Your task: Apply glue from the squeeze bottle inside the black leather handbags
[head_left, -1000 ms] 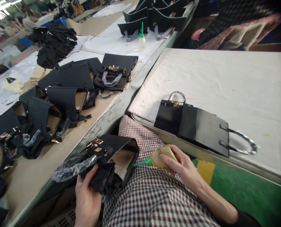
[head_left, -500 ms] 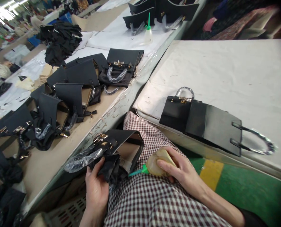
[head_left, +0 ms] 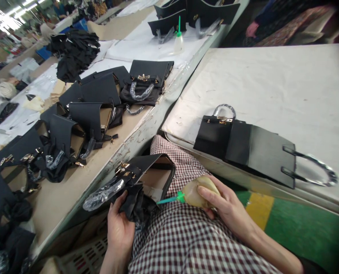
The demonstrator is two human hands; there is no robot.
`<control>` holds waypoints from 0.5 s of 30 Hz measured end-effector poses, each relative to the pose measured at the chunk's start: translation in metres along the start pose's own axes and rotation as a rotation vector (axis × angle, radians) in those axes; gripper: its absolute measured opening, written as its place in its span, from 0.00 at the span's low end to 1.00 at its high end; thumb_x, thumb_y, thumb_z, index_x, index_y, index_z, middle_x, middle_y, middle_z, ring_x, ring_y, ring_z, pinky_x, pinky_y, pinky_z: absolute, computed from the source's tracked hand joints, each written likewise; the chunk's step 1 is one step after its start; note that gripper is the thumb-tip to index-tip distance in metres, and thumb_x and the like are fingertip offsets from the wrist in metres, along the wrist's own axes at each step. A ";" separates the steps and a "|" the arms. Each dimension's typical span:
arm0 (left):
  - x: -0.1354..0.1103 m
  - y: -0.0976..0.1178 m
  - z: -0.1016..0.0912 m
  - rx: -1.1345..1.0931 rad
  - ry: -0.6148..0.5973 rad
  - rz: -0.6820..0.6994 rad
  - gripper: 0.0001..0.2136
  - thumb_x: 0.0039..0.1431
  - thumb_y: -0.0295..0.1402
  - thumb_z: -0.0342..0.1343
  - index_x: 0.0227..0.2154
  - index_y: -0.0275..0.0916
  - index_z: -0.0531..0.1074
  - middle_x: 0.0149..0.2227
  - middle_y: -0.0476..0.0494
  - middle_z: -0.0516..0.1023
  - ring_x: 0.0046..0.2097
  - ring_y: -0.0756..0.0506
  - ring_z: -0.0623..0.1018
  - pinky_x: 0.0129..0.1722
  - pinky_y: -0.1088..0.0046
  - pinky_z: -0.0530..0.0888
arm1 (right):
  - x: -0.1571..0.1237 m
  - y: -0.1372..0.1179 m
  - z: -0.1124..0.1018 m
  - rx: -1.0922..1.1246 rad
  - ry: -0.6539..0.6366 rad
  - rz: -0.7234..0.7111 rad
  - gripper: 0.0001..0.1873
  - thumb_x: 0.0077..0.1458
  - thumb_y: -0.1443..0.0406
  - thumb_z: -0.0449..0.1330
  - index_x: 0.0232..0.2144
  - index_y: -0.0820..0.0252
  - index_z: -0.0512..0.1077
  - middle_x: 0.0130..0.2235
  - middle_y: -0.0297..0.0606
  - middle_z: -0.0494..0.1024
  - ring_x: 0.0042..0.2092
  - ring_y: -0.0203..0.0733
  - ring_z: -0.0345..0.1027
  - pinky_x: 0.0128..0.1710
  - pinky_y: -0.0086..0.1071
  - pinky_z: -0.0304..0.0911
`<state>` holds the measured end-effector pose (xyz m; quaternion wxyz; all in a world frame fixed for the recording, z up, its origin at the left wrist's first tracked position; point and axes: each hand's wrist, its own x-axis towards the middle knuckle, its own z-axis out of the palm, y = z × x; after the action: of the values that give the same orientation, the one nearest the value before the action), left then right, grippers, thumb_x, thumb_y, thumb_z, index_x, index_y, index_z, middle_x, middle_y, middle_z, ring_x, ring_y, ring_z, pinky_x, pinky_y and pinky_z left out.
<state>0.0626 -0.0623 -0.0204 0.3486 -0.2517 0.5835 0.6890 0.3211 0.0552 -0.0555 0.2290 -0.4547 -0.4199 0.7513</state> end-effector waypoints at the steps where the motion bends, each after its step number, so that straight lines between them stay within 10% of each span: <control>1: 0.000 0.000 0.000 -0.012 -0.015 -0.007 0.12 0.67 0.20 0.53 0.37 0.36 0.81 0.38 0.42 0.89 0.40 0.45 0.88 0.42 0.72 0.85 | 0.001 0.000 0.001 0.009 0.001 0.000 0.21 0.63 0.47 0.65 0.42 0.57 0.71 0.30 0.33 0.74 0.24 0.35 0.62 0.20 0.29 0.58; 15: -0.004 -0.001 0.005 -0.006 -0.050 0.012 0.12 0.65 0.21 0.55 0.35 0.37 0.83 0.38 0.41 0.89 0.40 0.43 0.88 0.48 0.67 0.84 | -0.002 -0.005 -0.005 -0.062 -0.007 0.031 0.20 0.63 0.47 0.65 0.42 0.56 0.73 0.33 0.35 0.74 0.27 0.37 0.63 0.21 0.31 0.59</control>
<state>0.0659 -0.0577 -0.0174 0.3581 -0.2321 0.5741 0.6988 0.3262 0.0585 -0.0518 0.2016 -0.4656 -0.4367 0.7429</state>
